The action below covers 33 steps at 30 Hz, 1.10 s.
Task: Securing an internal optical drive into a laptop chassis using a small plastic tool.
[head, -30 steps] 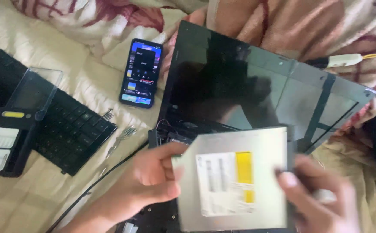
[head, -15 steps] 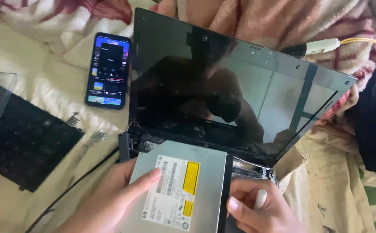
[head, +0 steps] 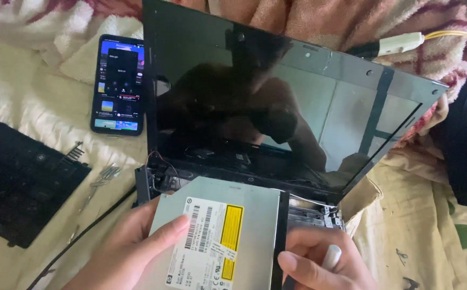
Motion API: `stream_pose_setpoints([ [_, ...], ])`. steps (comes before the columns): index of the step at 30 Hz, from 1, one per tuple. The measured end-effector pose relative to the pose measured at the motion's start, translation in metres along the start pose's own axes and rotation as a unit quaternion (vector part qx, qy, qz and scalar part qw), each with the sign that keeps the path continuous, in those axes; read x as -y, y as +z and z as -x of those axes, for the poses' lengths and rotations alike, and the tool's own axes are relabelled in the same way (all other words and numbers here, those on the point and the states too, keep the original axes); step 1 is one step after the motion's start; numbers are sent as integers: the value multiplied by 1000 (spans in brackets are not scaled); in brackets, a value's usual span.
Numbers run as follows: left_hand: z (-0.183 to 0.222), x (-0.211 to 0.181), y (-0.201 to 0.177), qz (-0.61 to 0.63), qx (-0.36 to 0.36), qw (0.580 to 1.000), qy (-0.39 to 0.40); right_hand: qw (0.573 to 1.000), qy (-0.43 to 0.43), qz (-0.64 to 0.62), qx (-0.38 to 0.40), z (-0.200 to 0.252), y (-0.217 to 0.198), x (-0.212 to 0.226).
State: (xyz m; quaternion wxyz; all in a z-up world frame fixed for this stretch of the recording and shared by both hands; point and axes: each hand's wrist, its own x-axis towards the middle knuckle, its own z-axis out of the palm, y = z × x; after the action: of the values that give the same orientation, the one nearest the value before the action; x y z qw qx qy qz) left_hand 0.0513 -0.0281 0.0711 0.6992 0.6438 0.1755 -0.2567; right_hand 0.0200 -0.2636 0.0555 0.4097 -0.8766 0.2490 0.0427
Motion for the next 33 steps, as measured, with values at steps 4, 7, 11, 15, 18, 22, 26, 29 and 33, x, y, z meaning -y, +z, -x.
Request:
stream_pose_setpoints([
  [4,4,0,2,-33,-15,998,49,999,-9,30,0,-1,6,-6],
  [7,7,-5,2,-59,-22,994,88,998,-16,53,-5,-6,11,0],
  [11,16,-19,5,-95,-24,986,138,996,-18,83,-15,-4,10,7],
  [15,9,-11,-1,-124,-30,976,176,992,-18,122,-15,5,7,19],
  [18,11,-12,-3,-148,-37,966,209,989,-22,147,-16,1,-6,16],
  [22,11,-29,1,-183,-27,950,250,983,-11,179,-26,-6,-35,-12],
  [26,-11,11,-29,-218,-34,927,302,978,-20,204,-35,-34,-51,-46],
  [29,-35,122,-116,-243,-35,909,338,973,-22,225,-41,-42,-50,-42],
  [33,-36,121,-112,-233,-20,929,286,946,29,322,18,-56,-46,-48],
])
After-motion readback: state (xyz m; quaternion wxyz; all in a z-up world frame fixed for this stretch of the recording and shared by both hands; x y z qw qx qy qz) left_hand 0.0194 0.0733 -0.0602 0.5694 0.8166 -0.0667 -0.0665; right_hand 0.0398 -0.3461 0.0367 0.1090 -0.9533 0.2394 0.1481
